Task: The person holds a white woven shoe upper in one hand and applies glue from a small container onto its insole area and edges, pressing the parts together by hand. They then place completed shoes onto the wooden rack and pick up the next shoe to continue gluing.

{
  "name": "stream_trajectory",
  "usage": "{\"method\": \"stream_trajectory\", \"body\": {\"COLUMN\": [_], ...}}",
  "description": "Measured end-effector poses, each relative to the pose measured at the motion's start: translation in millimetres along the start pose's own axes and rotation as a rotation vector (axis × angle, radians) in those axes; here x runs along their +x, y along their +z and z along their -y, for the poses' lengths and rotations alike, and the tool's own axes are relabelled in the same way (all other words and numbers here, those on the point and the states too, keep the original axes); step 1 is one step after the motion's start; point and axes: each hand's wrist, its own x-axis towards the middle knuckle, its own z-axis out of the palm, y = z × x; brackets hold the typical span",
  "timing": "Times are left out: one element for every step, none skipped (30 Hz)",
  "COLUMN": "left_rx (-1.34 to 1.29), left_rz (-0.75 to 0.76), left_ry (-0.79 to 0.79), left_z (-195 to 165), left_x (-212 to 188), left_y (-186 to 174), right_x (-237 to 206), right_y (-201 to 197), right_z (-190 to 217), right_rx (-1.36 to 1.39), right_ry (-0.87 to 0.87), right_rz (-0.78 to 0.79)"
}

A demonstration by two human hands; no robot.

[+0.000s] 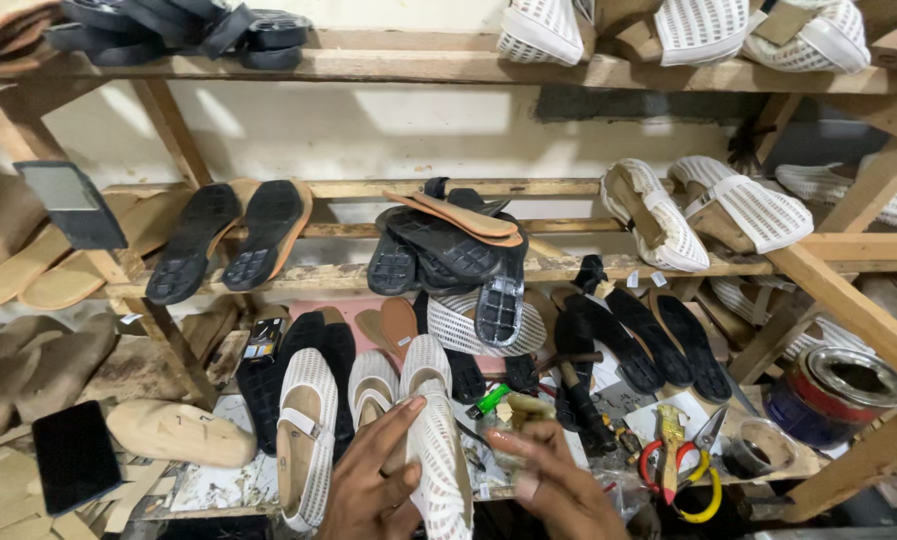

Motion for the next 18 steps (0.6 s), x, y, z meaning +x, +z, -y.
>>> {"method": "stream_trajectory", "body": {"left_rx": [0.006, 0.012, 0.019, -0.005, -0.026, -0.044, -0.044, -0.045, -0.051, -0.032, -0.015, 0.003, -0.006, -0.013, -0.017, -0.021, -0.026, -0.032], "left_rz": [0.014, 0.027, 0.04, 0.04, 0.037, 0.035, 0.034, 0.032, 0.032, 0.029, 0.029, 0.028, 0.034, 0.039, 0.041, 0.043, 0.045, 0.048], "left_ry": [0.021, 0.041, 0.06, 0.049, 0.038, 0.028, 0.034, 0.041, 0.046, 0.044, 0.043, 0.045, 0.055, 0.064, 0.071, 0.066, 0.06, 0.055], "left_z": [0, -1, -2, -3, -4, -4, -4, -5, -5, -6, -7, -7, -8, -9, -9, -9, -10, -10], "left_x": [1, 2, 2, 2, 1, 1, 0, 0, 0, 0, 0, 0, 1, 1, 1, 1, 1, 1], "left_y": [1, 1, 2, 2, 2, 2, 2, 1, 1, 1, 1, 1, 1, 1, 0, -1, -2, -3], "right_x": [-9, -12, -12, -14, -19, -20, -17, -12, -10, -8, -8, -10, -13, -12, -12, -9, -6, -3], "right_y": [-1, 5, 17, 25, 31, 37, 39, 39, 37, 35, 33, 30, 31, 33, 37, 41, 45, 50], "right_z": [-9, -25, -45, -61, -75, -86, -93, -95, -92, -86, -76, -64, -53, -45, -39, -36, -35, -36], "right_rx": [-0.131, -0.299, -0.466, -0.633, -0.724, -0.811, -0.896, -0.626, -0.467, -0.48, -0.588, -0.688, -0.781, -0.833, -0.878, -0.93, -0.724, -0.52], "right_ry": [-0.194, -0.192, -0.189, -0.186, -0.297, -0.411, -0.526, -0.186, -0.013, -0.078, -0.241, -0.422, -0.561, -0.63, -0.689, -0.74, -0.7, -0.655], "right_rz": [0.137, 0.093, 0.05, 0.009, -0.084, -0.179, -0.276, -0.331, -0.404, -0.412, -0.36, -0.296, -0.248, -0.232, -0.217, -0.204, -0.267, -0.326]}}
